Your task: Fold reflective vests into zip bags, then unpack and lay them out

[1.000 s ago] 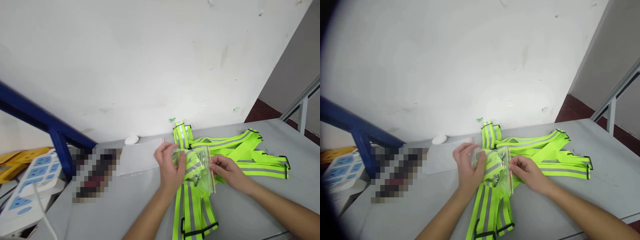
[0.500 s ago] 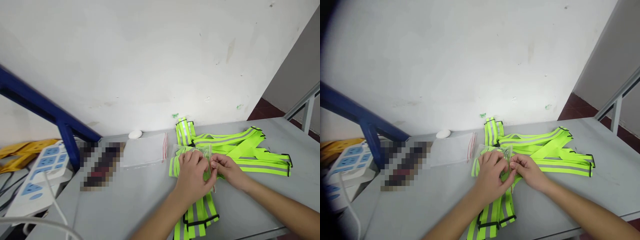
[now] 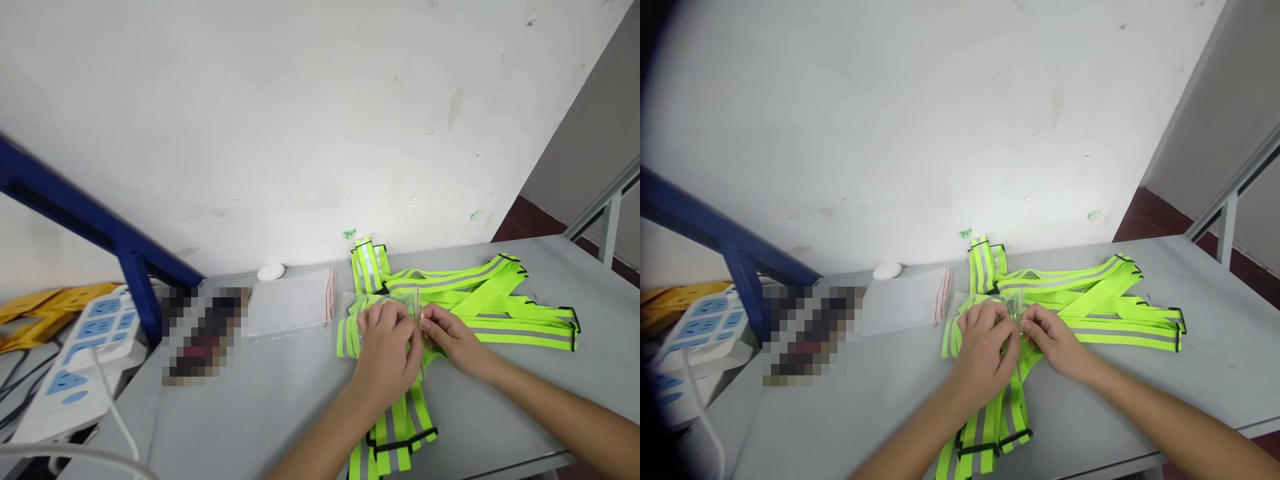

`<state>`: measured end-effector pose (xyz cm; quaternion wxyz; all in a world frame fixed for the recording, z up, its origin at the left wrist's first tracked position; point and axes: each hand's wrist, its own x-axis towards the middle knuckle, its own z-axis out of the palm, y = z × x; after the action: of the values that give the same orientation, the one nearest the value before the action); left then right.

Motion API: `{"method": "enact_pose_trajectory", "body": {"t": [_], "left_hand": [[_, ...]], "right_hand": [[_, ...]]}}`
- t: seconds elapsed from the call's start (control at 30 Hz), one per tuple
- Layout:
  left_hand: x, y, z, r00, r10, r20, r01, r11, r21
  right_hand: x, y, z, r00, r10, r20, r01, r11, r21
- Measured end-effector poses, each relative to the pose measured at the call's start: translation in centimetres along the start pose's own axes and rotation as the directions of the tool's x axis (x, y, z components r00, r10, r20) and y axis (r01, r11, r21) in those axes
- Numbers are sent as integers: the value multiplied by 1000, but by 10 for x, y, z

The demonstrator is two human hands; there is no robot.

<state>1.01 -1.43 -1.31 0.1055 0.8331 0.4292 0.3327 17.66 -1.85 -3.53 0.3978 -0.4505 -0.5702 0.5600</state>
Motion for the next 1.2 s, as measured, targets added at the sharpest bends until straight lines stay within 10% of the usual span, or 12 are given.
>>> {"method": "enact_pose_trajectory", "body": {"t": [0.57, 0.8, 1.0, 1.2], "left_hand": [[1, -3, -10, 956, -50, -290, 59, 998, 19], [-7, 6, 7, 972, 18, -233, -15, 1000, 15], [-10, 9, 17, 948, 177, -266, -161, 984, 83], [-13, 14, 32, 929, 306, -206, -277, 948, 159]], "right_hand": [[7, 1, -25, 944, -289, -162, 139, 789, -599], [-2, -12, -19, 813, -578, 73, 432, 514, -741], [5, 12, -8, 959, -277, 49, 259, 798, -545], [16, 32, 0, 950, -214, -228, 86, 880, -467]]}}
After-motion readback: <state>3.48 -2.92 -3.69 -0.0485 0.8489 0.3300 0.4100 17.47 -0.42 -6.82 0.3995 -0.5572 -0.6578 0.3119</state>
